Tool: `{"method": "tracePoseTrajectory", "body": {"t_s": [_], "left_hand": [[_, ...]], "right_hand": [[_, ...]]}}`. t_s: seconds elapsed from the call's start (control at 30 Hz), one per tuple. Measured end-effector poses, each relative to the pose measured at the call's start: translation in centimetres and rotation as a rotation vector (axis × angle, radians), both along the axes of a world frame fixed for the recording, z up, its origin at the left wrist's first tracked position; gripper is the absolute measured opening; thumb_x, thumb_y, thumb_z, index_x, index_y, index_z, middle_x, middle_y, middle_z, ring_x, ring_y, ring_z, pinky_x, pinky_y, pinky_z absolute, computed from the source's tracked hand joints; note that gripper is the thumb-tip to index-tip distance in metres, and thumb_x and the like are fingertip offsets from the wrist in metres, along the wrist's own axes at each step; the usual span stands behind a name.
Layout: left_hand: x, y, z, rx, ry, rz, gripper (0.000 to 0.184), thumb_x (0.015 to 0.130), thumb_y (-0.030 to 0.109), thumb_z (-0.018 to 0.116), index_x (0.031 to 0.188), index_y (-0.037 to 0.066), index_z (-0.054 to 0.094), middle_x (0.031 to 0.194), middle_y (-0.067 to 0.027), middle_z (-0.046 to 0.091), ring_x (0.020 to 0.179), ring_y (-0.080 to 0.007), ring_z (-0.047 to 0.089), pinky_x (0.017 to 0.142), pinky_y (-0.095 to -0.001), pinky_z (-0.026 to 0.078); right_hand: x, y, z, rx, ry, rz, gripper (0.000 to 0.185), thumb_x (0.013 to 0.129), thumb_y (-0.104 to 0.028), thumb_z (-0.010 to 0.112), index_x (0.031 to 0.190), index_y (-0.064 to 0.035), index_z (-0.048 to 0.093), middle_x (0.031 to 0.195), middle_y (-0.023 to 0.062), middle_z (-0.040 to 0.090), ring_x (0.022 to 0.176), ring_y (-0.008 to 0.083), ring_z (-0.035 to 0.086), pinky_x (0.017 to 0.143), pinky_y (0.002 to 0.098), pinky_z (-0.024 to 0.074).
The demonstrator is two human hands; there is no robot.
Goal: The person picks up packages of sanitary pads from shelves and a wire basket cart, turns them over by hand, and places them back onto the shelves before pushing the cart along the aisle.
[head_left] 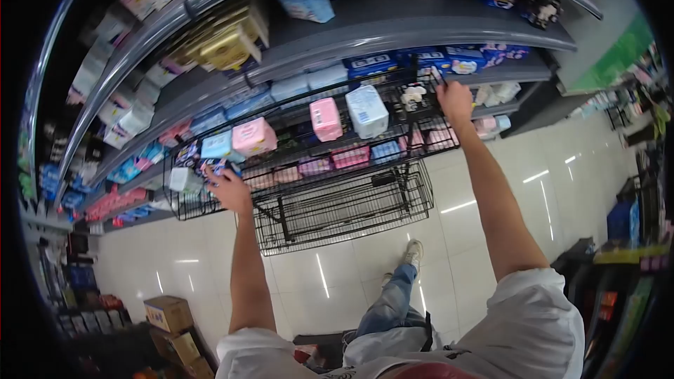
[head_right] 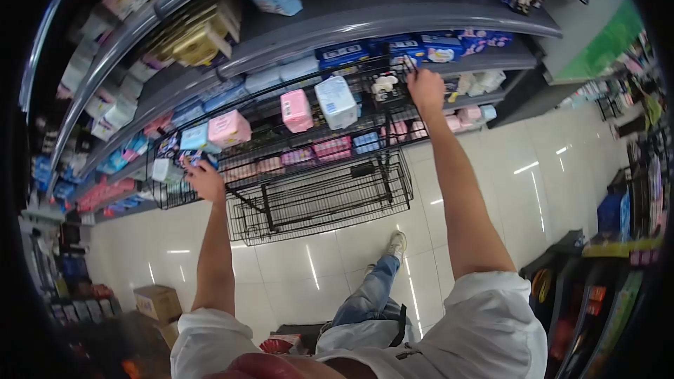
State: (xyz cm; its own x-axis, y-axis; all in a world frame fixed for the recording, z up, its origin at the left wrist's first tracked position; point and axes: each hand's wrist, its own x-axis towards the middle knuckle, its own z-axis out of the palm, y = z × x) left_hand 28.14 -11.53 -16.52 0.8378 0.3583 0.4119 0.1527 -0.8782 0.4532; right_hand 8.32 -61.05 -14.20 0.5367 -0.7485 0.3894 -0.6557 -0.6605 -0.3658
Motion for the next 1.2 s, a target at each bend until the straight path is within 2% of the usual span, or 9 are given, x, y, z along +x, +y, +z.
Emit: {"method": "tracePoseTrajectory", "body": {"t_s": [0.23,0.43,0.53,0.63,0.83,1.2], "left_hand": [[-0.4,-0.2,0.6,-0.063,0.02,-0.037,0.048,0.098,0.04,0.038,0.143,0.024,0.037,0.112,-0.0208,0.05,0.095,-0.0398,0.06,0.077,-0.0498,0.05],[0.3,0.3,-0.6,-0.043,-0.015,-0.04,0.052,0.097,0.043,0.037,0.145,0.026,0.032,0.115,-0.0285,0.049,0.099,-0.0472,0.058,0.079,-0.0547,0.048],[0.2,0.2,-0.5,-0.046,-0.009,-0.048,0.052,0.096,0.042,0.038,0.145,0.026,0.033,0.115,-0.0299,0.049,0.099,-0.0492,0.057,0.08,-0.0562,0.047],[0.3,0.3,-0.8,0.034,0.008,-0.019,0.051,0.096,0.044,0.038,0.143,0.024,0.035,0.109,-0.0273,0.051,0.092,-0.046,0.06,0.075,-0.055,0.049],[0.6,0.4,-1.2,0.075,-0.044,-0.023,0.051,0.096,0.044,0.038,0.142,0.023,0.036,0.104,-0.0245,0.053,0.086,-0.0435,0.062,0.072,-0.0538,0.05],[0.5,0.4,-1.1,0.023,-0.041,-0.026,0.05,0.097,0.043,0.038,0.142,0.023,0.036,0.112,-0.0239,0.05,0.094,-0.0419,0.06,0.075,-0.0528,0.049]], "right_hand": [[-0.2,0.4,0.5,0.009,0.011,0.014,0.028,0.085,-0.028,0.059,0.083,-0.002,0.068,0.077,0.0257,0.065,0.075,0.0444,0.064,0.072,0.0505,0.0535],[-0.3,-0.1,0.1,-0.012,-0.007,0.053,0.031,0.084,-0.03,0.06,0.079,-0.0009,0.069,0.078,0.0267,0.065,0.077,0.0451,0.064,0.074,0.0498,0.0538],[0.0,-1.1,-0.8,-0.003,0.004,0.06,0.034,0.084,-0.035,0.059,0.088,-0.0018,0.067,0.081,0.027,0.066,0.082,0.0458,0.064,0.077,0.0511,0.0521],[0.1,-3.0,-2.6,-0.067,-0.005,0.094,0.037,0.085,-0.038,0.058,0.087,-0.0028,0.068,0.082,0.0282,0.066,0.081,0.0463,0.064,0.076,0.0511,0.0527],[0.2,-2.4,-1.7,-0.058,0.02,0.067,0.036,0.085,-0.037,0.057,0.088,-0.0029,0.069,0.082,0.0267,0.067,0.081,0.0451,0.065,0.076,0.0501,0.0528],[0.0,-0.6,0.0,0.004,0.024,0.042,0.032,0.085,-0.031,0.057,0.084,-0.0016,0.068,0.079,0.0252,0.066,0.078,0.0441,0.065,0.075,0.0508,0.0523]]}}
